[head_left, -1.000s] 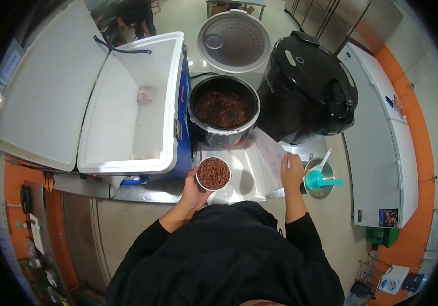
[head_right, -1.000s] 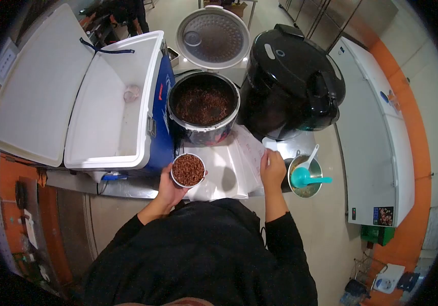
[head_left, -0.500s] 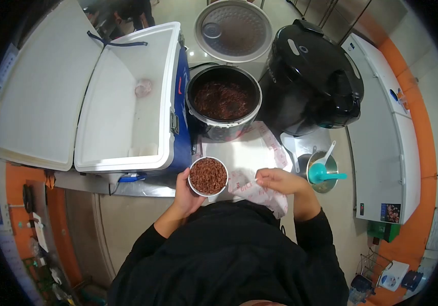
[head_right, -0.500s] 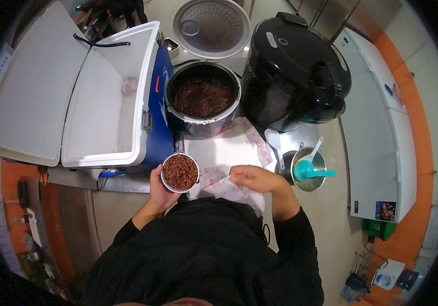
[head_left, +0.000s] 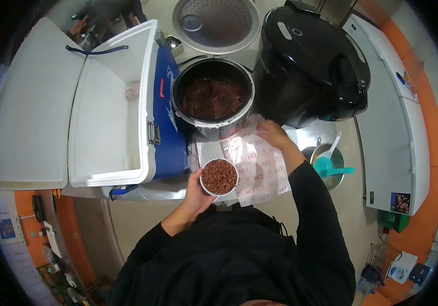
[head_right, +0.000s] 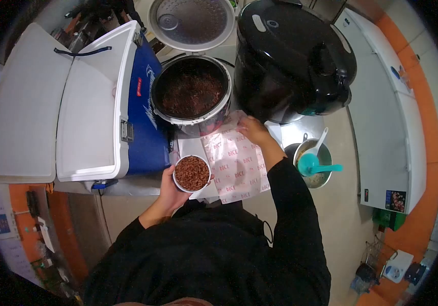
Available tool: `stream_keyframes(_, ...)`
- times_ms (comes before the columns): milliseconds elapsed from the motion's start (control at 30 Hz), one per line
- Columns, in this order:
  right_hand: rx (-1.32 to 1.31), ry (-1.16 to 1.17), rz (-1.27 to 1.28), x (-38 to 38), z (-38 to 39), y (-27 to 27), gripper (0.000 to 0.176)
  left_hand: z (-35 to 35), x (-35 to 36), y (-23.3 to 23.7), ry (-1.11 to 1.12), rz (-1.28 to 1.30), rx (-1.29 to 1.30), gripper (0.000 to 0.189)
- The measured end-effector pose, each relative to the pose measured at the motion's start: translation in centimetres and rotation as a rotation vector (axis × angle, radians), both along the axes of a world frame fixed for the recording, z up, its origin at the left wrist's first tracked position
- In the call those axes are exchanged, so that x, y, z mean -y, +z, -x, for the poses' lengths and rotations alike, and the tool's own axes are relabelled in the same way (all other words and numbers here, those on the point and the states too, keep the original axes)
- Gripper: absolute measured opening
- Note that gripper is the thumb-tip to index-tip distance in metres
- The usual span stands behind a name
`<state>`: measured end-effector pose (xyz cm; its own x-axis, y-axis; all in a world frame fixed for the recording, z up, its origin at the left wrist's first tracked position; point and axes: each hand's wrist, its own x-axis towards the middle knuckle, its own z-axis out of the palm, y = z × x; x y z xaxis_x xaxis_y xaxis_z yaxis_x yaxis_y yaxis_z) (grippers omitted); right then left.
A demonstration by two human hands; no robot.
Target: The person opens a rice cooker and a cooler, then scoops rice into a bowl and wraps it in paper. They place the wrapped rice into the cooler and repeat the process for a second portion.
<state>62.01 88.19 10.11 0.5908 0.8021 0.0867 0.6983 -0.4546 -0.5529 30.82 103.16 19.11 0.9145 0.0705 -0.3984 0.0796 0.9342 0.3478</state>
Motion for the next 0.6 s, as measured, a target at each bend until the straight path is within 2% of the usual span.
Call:
stream_keyframes(67, 0.463, -0.086, -0.150, -0.2, 1.7, 1.8, 0.026, -0.9, 0.6, -0.5, -0.007, 0.013, -0.038, 0.061)
stream_keyframes(167, 0.311, -0.138, -0.347, 0.2, 3.5, 4.2, 0.023, -2.5, 1.6, -1.0, -0.008, -0.023, -0.065, 0.058)
stream_keyframes(233, -0.307, -0.223, -0.276, 1.9, 6.8, 4.2, 0.015, -3.9, 2.5, -1.0, 0.016, -0.086, -0.097, 0.058)
stream_keyframes(267, -0.812, -0.201, -0.145, 2.9, 8.3, 5.6, 0.021, -4.5, 2.8, -1.7, -0.005, -0.108, -0.068, 0.058)
stream_keyframes(300, -1.238, -0.210, -0.082, 3.3, 10.0, 7.0, 0.035, -5.0, 3.1, -2.1, -0.036, -0.119, -0.080, 0.058)
stream_keyframes(333, -1.414, -0.197, -0.113, 4.0, 11.7, 7.6, 0.048, -5.5, 3.4, -2.3, -0.070, -0.129, -0.091, 0.058)
stream_keyframes(367, -1.720, -0.133, -0.254, 4.5, 12.8, 8.1, 0.053, -6.1, 3.9, -2.5, -0.103, -0.141, -0.101, 0.059)
stream_keyframes(433, -1.973, -0.099, -0.598, 5.2, 14.5, 6.7, 0.054, -7.1, 4.7, -2.7, -0.150, -0.314, -0.076, 0.059)
stream_keyframes(500, -2.050, -0.073, -0.771, 6.1, 15.0, 5.9, 0.054, -8.2, 5.0, -3.2, -0.227, -0.489, -0.072, 0.059)
stream_keyframes(533, -2.085, -0.057, -0.860, 6.4, 15.2, 5.5, 0.054, -8.7, 4.6, -6.6, -0.199, -0.703, 0.123, 0.058)
stream_keyframes(600, -2.022, -0.123, -0.935, 7.4, 14.8, 4.1, 0.054, -8.7, 3.9, -8.8, -0.184, -1.254, 0.156, 0.055)
